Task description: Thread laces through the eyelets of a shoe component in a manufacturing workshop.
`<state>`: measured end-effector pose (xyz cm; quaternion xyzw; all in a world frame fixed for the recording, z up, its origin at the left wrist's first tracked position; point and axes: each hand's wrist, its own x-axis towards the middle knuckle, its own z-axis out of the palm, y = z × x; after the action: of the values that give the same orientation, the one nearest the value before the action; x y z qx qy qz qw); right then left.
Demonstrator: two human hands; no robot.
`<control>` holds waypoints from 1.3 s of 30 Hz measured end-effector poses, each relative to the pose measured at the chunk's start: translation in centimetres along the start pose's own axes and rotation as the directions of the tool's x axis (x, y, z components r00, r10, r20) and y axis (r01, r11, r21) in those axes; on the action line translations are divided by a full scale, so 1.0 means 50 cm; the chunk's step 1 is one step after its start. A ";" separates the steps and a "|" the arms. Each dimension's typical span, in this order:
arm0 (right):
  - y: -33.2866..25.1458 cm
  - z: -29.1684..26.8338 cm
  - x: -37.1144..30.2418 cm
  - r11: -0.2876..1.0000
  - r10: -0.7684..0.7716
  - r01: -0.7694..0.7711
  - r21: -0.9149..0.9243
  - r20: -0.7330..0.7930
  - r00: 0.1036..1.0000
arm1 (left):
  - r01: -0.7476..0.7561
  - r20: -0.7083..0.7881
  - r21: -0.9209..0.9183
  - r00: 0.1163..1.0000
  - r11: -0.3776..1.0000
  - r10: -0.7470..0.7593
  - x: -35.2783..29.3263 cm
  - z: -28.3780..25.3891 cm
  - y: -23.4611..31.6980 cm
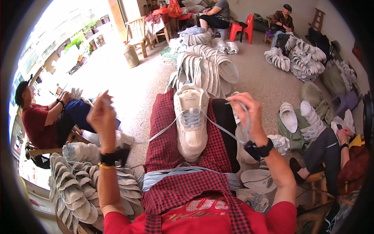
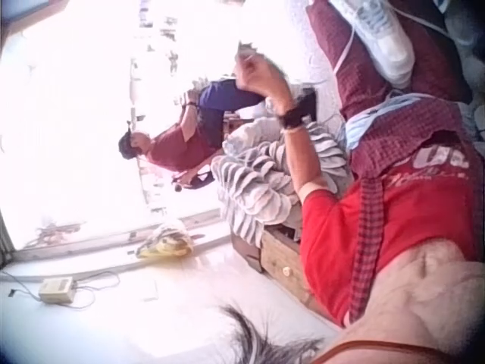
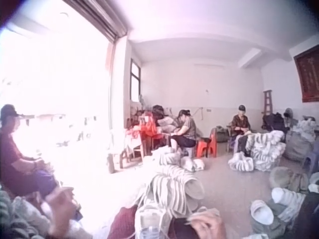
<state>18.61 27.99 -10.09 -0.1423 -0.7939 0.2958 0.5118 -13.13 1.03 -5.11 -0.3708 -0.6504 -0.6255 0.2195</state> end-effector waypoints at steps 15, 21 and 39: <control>0.022 0.119 0.002 0.963 0.134 -0.205 0.175 0.349 0.927 | 0.579 0.683 -0.190 0.658 0.793 -0.317 -0.181 0.206 0.001; 0.043 0.113 0.020 0.872 0.246 -0.414 0.261 0.497 0.832 | 0.624 0.695 -0.119 0.608 0.772 -0.384 -0.180 0.202 0.009; 0.000 0.114 0.070 0.933 0.240 -0.343 0.113 0.515 0.823 | 0.520 0.564 -0.185 0.751 0.834 -0.343 -0.183 0.209 0.004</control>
<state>11.97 27.99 -9.24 -0.1298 -0.8325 0.4758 0.2524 -5.37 9.31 -13.09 -0.3905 -0.6386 -0.6387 -0.1782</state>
